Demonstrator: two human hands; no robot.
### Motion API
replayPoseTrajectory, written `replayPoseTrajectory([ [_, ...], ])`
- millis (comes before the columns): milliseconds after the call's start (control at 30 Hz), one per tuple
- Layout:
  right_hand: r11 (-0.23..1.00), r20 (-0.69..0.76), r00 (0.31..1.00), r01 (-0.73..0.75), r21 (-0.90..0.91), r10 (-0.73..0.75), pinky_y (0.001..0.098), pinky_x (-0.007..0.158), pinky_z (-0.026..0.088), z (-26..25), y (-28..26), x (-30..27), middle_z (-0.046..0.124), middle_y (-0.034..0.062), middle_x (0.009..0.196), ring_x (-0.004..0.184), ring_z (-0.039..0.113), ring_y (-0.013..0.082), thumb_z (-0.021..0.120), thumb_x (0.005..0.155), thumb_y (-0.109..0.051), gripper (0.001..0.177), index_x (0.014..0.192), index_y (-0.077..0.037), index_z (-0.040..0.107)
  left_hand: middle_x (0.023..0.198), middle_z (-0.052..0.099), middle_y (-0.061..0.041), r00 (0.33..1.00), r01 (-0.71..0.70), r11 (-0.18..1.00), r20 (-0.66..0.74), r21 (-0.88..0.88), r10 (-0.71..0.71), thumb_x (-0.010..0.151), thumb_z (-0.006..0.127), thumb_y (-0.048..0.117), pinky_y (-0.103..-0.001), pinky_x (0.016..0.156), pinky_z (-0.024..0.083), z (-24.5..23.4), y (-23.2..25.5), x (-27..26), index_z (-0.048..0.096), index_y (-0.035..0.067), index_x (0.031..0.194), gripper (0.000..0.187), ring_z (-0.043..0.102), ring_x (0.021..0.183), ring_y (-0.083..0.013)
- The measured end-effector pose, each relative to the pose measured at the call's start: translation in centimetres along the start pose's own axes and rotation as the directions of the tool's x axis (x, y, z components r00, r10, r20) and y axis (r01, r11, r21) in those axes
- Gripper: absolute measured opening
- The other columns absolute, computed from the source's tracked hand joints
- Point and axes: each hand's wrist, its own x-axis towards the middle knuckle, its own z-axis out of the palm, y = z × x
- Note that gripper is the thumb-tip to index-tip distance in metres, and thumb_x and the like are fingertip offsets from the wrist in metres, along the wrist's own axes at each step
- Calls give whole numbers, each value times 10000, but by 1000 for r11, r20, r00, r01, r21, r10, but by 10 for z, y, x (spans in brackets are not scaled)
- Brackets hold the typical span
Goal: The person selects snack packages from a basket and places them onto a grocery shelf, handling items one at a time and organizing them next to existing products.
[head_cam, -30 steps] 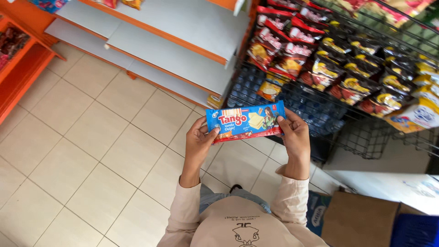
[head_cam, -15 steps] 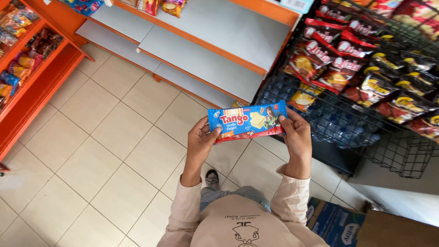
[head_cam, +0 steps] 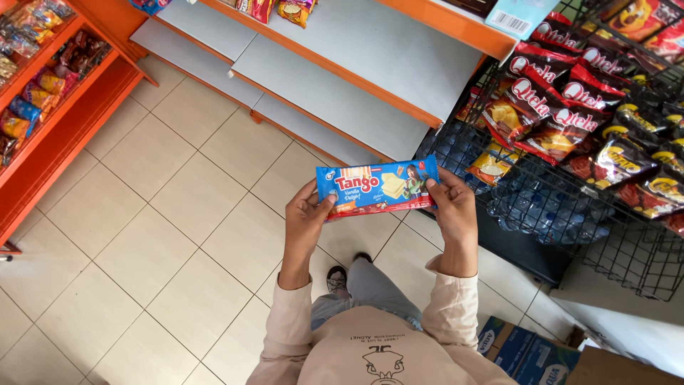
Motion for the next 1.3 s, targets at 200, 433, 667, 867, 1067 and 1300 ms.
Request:
replayPoseTrajectory([
  [200,1000,-1,1000,-19,-9,18,341,588,620,3,2,31,656,177,804,623,676,189,580,925,-7,335,1245,86,554,1071,668,-285,999,-4,1000,-32,-31,3,863,667,-3,-408,736,602,7,6,26,546,-7,1312,466,688,918,-352],
  [433,1000,16,1000,2,2,-2,347,572,617,19,-22,74,660,169,788,633,681,194,601,911,-10,335,1232,77,563,1009,680,-260,996,-32,996,-85,-78,25,866,643,-30,-392,663,622,20,8,74,541,-28,1300,446,703,852,-312],
  [667,1000,52,999,4,-10,-4,340,572,620,16,-12,110,673,184,789,637,689,206,635,901,-39,338,1219,61,578,999,679,-264,990,-3,997,-138,-76,-8,865,642,-21,-416,621,632,24,5,99,540,-30,1291,438,707,807,-323],
  [867,1000,55,998,-7,-23,8,353,586,619,33,-11,128,680,187,799,654,694,217,634,902,-46,336,1214,64,581,1019,673,-281,991,28,998,-132,-64,-36,858,663,-2,-436,632,629,18,9,120,547,-21,1291,449,703,817,-354],
  [1067,999,51,999,5,-35,-4,367,585,620,35,27,157,671,202,775,641,686,229,621,914,-39,337,1225,79,572,1038,673,-264,995,-7,999,-104,-44,2,857,672,17,-416,700,622,-7,9,155,556,-10,1289,448,687,878,-323],
  [1300,1000,37,999,12,-16,-12,385,609,619,108,17,171,673,195,787,654,688,223,592,926,-40,350,1253,76,551,1049,679,-262,999,-18,999,-38,-43,17,852,688,35,-411,754,607,-55,37,203,564,0,1288,454,690,922,-325],
])
